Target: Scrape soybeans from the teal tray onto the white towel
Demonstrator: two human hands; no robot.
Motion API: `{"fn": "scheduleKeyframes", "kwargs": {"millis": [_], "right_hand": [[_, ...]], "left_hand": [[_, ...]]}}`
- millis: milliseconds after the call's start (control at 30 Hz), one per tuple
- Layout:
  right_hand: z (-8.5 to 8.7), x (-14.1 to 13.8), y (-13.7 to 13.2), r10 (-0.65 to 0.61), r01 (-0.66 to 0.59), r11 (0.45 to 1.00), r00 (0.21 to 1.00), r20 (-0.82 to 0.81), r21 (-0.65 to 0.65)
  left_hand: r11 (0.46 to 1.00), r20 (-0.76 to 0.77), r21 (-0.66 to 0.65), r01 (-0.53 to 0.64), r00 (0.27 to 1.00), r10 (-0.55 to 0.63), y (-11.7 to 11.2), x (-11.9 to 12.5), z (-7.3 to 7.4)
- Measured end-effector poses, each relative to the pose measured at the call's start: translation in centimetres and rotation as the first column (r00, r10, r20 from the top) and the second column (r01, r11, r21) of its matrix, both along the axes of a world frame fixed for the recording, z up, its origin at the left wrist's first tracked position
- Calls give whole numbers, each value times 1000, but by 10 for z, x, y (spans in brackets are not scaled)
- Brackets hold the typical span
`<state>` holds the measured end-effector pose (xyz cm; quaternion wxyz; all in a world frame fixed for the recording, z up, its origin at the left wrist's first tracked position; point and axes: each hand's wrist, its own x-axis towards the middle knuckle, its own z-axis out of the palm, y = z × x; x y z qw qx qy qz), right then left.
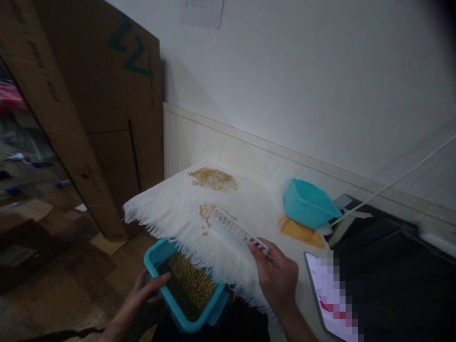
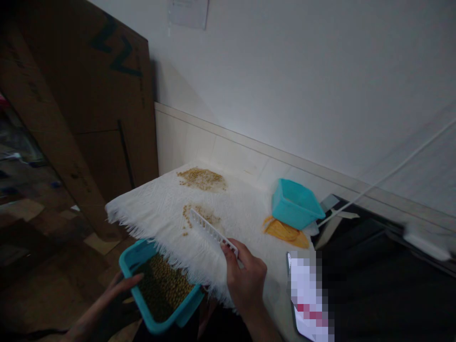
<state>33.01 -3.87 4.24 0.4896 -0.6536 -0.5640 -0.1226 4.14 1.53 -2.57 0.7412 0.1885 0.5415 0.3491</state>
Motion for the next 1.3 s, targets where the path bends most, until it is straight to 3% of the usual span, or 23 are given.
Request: {"fn": "scheduleKeyframes", "kwargs": {"millis": [500, 800, 1300], "right_hand": [[4, -7, -2, 67, -70, 997, 996, -56, -45], [3, -3, -21, 43, -49, 989, 998, -44, -137], [-2, -8, -13, 24, -33, 993, 997, -76, -117]], "left_hand": [[1000, -26, -7, -4, 1000, 4, -1, 2, 3], [1000, -36, 16, -18, 999, 19, 1, 1, -8], [1000, -13, -12, -14, 1000, 14, 4, -1, -13]]}}
